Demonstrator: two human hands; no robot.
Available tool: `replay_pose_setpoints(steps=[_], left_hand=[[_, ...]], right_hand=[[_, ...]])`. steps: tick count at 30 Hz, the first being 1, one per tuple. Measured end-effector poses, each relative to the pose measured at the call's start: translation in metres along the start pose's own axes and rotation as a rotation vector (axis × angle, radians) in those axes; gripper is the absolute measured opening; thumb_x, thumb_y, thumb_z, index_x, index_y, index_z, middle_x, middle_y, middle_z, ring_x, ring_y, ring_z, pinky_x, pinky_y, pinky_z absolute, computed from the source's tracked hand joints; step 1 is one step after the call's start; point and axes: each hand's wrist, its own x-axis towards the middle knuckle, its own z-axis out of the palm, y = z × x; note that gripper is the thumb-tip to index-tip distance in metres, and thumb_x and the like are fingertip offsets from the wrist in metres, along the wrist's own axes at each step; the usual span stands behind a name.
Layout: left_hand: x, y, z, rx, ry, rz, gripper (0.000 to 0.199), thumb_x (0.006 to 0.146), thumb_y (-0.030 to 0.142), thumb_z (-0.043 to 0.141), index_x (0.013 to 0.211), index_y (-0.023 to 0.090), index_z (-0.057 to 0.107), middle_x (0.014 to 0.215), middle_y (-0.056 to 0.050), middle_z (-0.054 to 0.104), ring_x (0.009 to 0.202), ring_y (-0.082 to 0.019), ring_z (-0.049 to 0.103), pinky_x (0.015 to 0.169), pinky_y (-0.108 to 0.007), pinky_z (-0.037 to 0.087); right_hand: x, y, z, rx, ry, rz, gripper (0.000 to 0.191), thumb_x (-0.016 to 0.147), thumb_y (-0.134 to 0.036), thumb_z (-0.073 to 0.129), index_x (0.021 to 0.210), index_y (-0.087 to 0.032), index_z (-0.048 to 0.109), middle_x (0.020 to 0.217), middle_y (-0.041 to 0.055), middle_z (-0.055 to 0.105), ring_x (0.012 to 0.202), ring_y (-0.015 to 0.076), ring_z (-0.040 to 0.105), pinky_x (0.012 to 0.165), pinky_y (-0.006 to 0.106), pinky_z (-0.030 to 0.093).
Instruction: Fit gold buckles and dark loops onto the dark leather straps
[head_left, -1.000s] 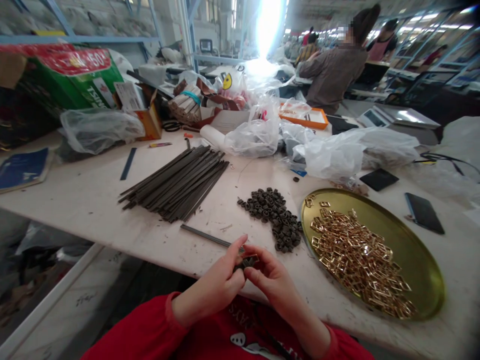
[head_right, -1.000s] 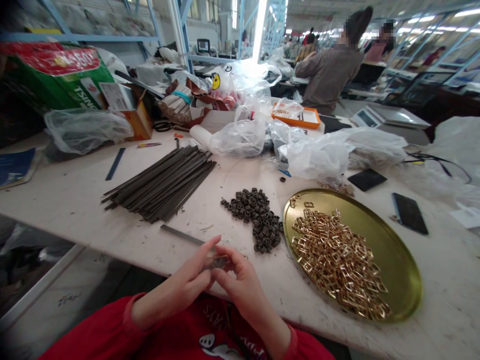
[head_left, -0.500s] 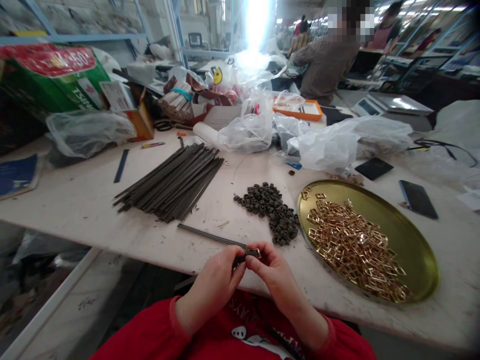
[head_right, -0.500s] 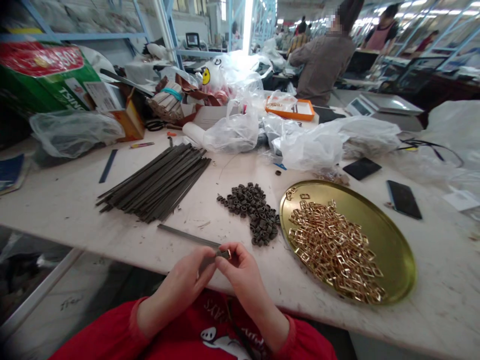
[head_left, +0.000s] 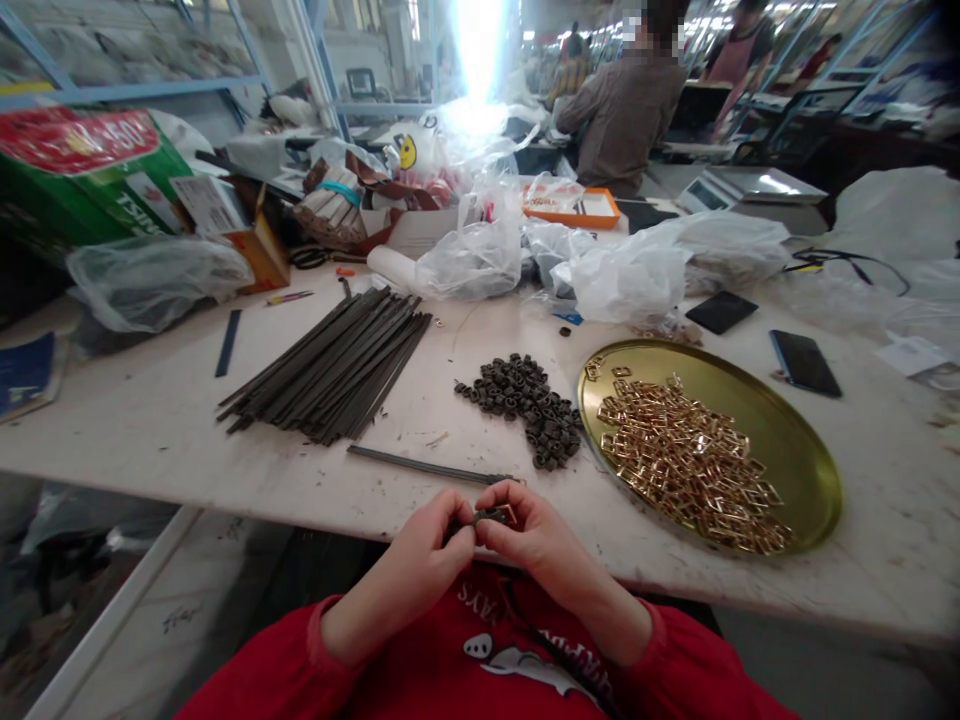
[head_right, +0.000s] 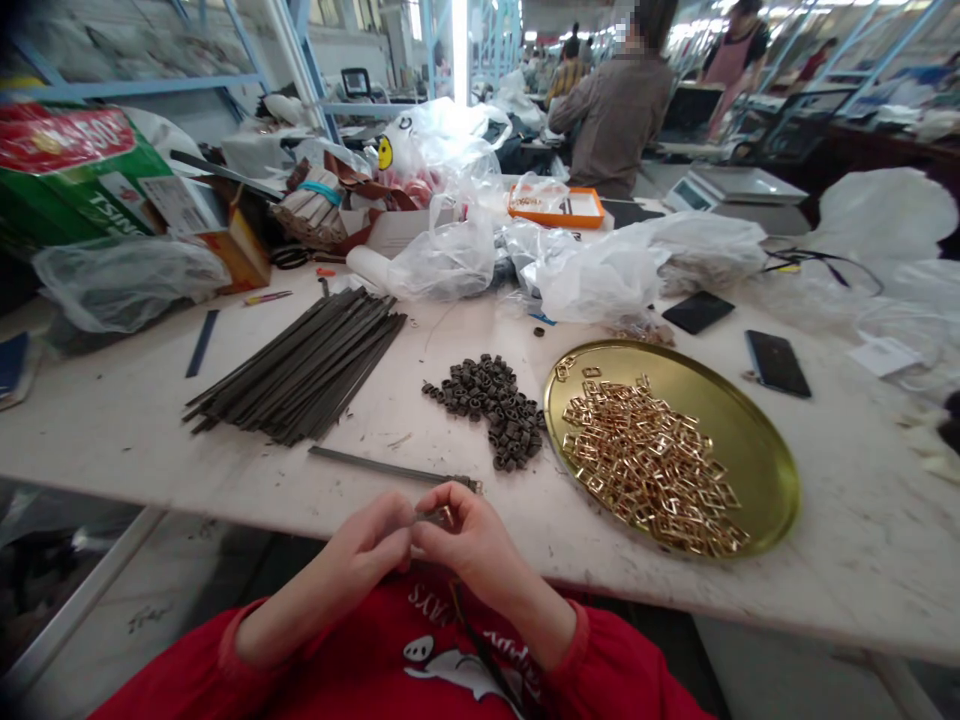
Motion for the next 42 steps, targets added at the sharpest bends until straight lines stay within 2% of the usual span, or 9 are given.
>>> replay_pose_setpoints(steps=[6,13,18,21,25,28,34,39,42], left_hand=[[-0.003,0.003,-0.001,0.075,0.016,-0.023,0.005,0.072,0.016,0.038,0.069,0.019,0.041,0.061,0.005,0.046,0.058,-0.012,0.042,0.055,-0.024,0.032],[-0.005,0.003,-0.002,0.086,-0.043,0.007,0.006,0.070,0.015,0.040,0.066,0.018,0.043,0.061,0.005,0.044,0.058,-0.011,0.040,0.054,-0.023,0.031],[-0.005,0.005,-0.004,0.043,-0.035,-0.036,0.007,0.069,0.014,0.041,0.066,0.018,0.045,0.060,0.004,0.046,0.059,-0.011,0.042,0.054,-0.023,0.031],[-0.002,0.004,-0.010,-0.126,-0.101,-0.050,0.005,0.074,0.020,0.044,0.072,0.017,0.048,0.061,0.004,0.048,0.058,-0.010,0.043,0.053,-0.022,0.032],[0.000,-0.003,-0.020,-0.381,-0.227,-0.170,0.028,0.079,0.035,0.049,0.098,0.014,0.050,0.069,0.001,0.058,0.058,-0.010,0.051,0.055,-0.022,0.035],[0.000,-0.009,-0.023,-0.445,-0.252,-0.214,0.026,0.076,0.034,0.056,0.090,0.012,0.057,0.076,-0.002,0.063,0.056,-0.008,0.051,0.056,-0.022,0.037],[-0.001,-0.011,-0.014,-0.446,-0.164,-0.191,0.020,0.072,0.028,0.060,0.083,0.011,0.061,0.067,0.002,0.062,0.057,-0.008,0.050,0.056,-0.020,0.037],[-0.003,-0.002,-0.008,-0.423,-0.192,-0.188,0.021,0.070,0.031,0.061,0.077,0.011,0.060,0.064,0.002,0.059,0.058,-0.010,0.052,0.058,-0.022,0.039],[-0.004,-0.003,-0.003,-0.478,-0.203,-0.203,0.023,0.068,0.032,0.062,0.078,0.012,0.056,0.066,0.001,0.060,0.058,-0.011,0.054,0.060,-0.024,0.041]], right_hand=[[-0.004,0.001,-0.002,0.142,-0.087,0.053,0.034,0.064,-0.037,0.071,0.081,-0.018,0.049,0.067,-0.0037,0.058,0.060,0.0101,0.055,0.061,0.024,0.043],[-0.005,0.008,-0.008,-0.287,-0.073,-0.075,0.016,0.073,-0.030,0.059,0.077,-0.018,0.048,0.059,-0.0067,0.045,0.051,0.0072,0.038,0.046,0.019,0.030],[-0.004,0.010,-0.001,-0.062,-0.104,0.043,0.022,0.073,-0.038,0.053,0.076,-0.021,0.040,0.048,-0.0102,0.040,0.040,0.0064,0.032,0.040,0.019,0.024],[-0.004,0.006,-0.001,-0.039,-0.103,0.058,0.027,0.073,-0.044,0.053,0.078,-0.021,0.040,0.047,-0.0102,0.041,0.041,0.0062,0.031,0.041,0.019,0.022],[-0.003,0.002,-0.005,-0.175,-0.004,0.005,0.028,0.074,-0.045,0.052,0.077,-0.020,0.041,0.046,-0.0103,0.038,0.043,0.0068,0.031,0.043,0.019,0.024],[-0.002,0.003,-0.006,-0.220,0.032,-0.003,0.026,0.075,-0.044,0.051,0.075,-0.021,0.040,0.046,-0.0101,0.036,0.044,0.0075,0.031,0.044,0.020,0.026],[-0.006,0.010,-0.005,-0.396,0.042,-0.100,0.019,0.075,-0.036,0.054,0.072,-0.021,0.042,0.056,-0.0071,0.037,0.051,0.0095,0.033,0.047,0.022,0.028],[-0.015,0.019,-0.007,-0.411,0.013,-0.137,0.023,0.080,-0.041,0.049,0.075,-0.020,0.043,0.062,-0.0044,0.041,0.057,0.0115,0.038,0.052,0.023,0.033],[-0.017,0.028,-0.008,-0.468,0.025,-0.238,0.025,0.087,-0.043,0.041,0.080,-0.019,0.046,0.069,-0.0011,0.048,0.063,0.0136,0.045,0.058,0.025,0.038]])
